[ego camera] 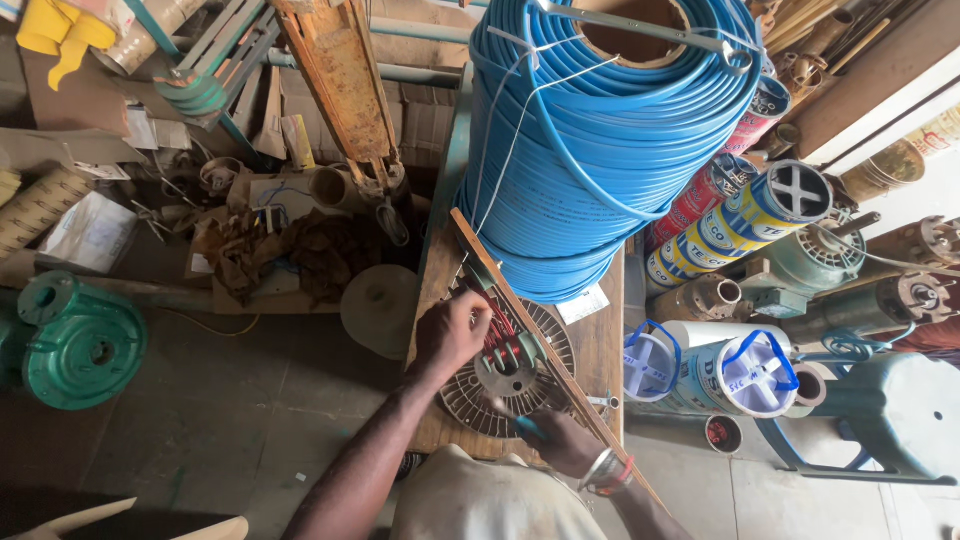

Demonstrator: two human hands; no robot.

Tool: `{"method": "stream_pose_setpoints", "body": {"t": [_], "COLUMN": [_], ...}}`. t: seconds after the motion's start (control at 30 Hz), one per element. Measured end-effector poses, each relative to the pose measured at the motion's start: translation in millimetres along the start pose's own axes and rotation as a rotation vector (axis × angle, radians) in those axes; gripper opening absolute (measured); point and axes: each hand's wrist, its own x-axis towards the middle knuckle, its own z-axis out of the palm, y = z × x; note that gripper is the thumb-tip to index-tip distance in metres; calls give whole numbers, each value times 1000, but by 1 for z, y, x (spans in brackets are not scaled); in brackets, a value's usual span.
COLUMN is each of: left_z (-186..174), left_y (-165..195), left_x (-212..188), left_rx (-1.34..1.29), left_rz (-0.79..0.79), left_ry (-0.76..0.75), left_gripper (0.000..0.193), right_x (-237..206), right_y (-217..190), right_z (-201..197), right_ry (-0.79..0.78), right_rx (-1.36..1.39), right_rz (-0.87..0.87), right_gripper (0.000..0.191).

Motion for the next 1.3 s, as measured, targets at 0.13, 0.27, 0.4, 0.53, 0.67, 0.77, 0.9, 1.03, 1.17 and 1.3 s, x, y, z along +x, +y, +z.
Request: {"method": "stream_pose_setpoints", "body": {"t": [0.13, 0.27, 0.4, 0.53, 0.67, 0.77, 0.9, 1.03, 1.17, 1.3], "left_z": [-15, 1, 31, 29, 0, -15, -23, -31, -33, -21], "left_y": [-1, -15, -22, -20, -11, -2, 2, -3, -10, -22], "left_x": [2, 2, 8, 8, -1, -4, -2, 3, 4, 7], "left_rx": [-87, 25, 194, 143, 46, 14, -59, -88, -93, 115], "left_rz": [54, 96, 164, 127, 32, 55, 67, -6, 202, 342], "left_ry": [90, -49, -48, -63, -36, 22, 96, -38, -91, -181], "left_gripper": [14, 19, 25, 14, 16, 15, 12, 12, 16, 18], "right_x": [-4, 0, 0, 0, 4, 17, 35, 40, 35, 31], "right_y": [-3, -23, -34, -37, -45, -55, -62, -61, -54, -44], "right_z": [-12, -19, -21, -22, -20, -19, -19, -17, -17, -16], "right_ry": [-74, -86, -133, -154, -169, -166, -267, -271, -297, -303], "right_rx": [855, 1013, 972, 942, 1109, 1267, 1276, 1302, 1329, 1350], "right_rz": [-66, -18, -60, -72, -90, 50, 52, 78, 26, 6], "right_gripper": [36, 37, 39, 41, 53, 63, 75, 79, 81, 81]}}
